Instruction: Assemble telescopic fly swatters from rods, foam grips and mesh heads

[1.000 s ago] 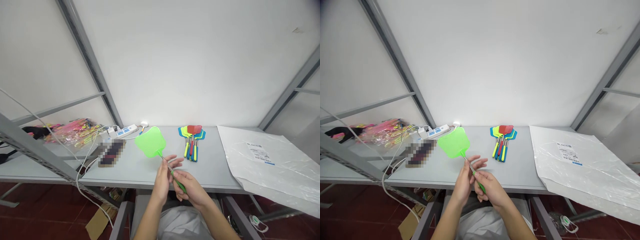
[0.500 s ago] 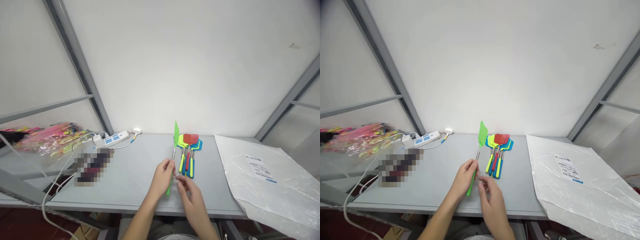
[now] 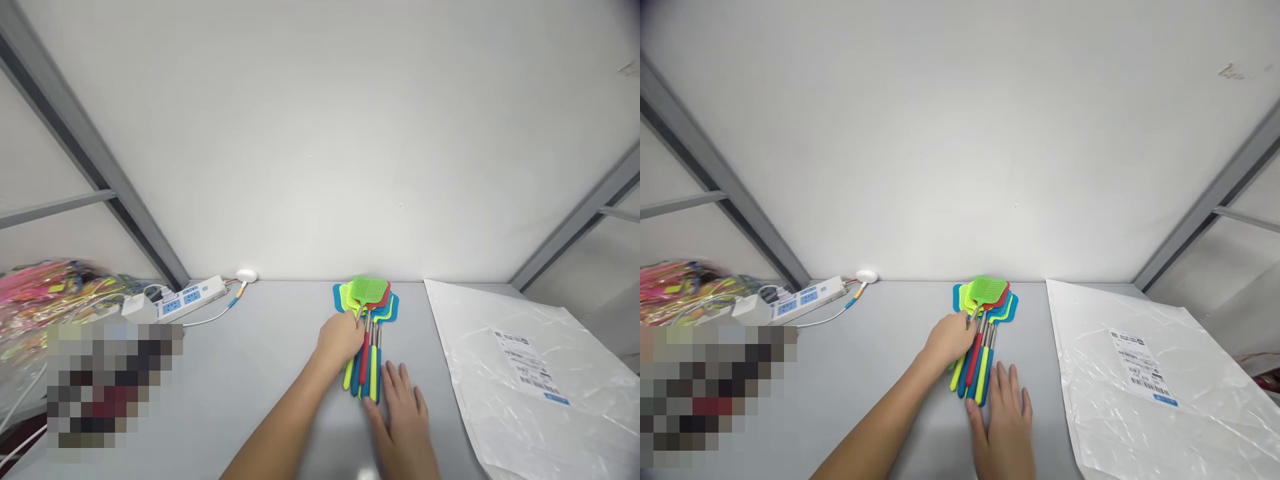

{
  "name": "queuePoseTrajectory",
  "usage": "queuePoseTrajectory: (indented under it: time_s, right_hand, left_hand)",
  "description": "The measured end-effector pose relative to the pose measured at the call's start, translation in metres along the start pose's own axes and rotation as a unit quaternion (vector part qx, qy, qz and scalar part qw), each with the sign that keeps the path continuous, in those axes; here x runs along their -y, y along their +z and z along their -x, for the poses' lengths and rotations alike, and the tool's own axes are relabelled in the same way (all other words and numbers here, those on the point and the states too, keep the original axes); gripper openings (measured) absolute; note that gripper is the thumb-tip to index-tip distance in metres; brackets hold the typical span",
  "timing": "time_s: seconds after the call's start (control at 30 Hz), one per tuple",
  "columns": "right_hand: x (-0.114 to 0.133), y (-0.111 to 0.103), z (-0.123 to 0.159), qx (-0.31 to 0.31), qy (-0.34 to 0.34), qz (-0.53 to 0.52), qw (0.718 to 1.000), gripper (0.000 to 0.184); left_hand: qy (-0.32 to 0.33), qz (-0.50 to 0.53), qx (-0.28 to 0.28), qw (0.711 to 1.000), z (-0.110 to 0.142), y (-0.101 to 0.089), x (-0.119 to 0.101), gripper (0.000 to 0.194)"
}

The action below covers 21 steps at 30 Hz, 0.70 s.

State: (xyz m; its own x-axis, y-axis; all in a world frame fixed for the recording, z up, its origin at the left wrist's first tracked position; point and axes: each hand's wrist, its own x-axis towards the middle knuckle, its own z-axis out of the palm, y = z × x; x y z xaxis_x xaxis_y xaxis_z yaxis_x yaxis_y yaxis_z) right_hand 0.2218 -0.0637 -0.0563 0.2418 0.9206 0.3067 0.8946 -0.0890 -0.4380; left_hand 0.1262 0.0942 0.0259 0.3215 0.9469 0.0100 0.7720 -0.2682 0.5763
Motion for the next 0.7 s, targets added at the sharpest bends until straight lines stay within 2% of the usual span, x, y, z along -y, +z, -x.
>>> queuePoseTrajectory:
  time_s: [0.1, 0.27, 0.4, 0.57, 0.7]
  right_hand:
    - [-0.001, 0.003, -0.001, 0.022, -0.007, 0.013, 1.000, 0.056]
    - [0.004, 0.003, -0.002, 0.044, -0.004, 0.027, 0.999, 0.057]
    - [0.015, 0.006, -0.006, 0.085, -0.025, 0.016, 0.996, 0.059]
    - [0.047, 0.001, -0.024, 0.195, -0.077, -0.045, 0.977, 0.061]
    - [0.067, -0.019, -0.040, 0.294, -0.128, -0.098, 0.942, 0.065]
  left_hand:
    - [0.007, -0.017, 0.012, 1.000, 0.004, 0.001, -0.001, 0.043]
    - [0.007, -0.048, 0.019, 0.999, 0.011, -0.007, -0.001, 0.061]
    - [0.009, -0.090, 0.032, 0.995, 0.008, -0.005, -0.009, 0.063]
    - [0.004, -0.154, 0.045, 0.987, 0.001, -0.003, -0.006, 0.055]
    - [0.054, -0.188, 0.060, 0.979, -0.003, -0.018, 0.016, 0.048]
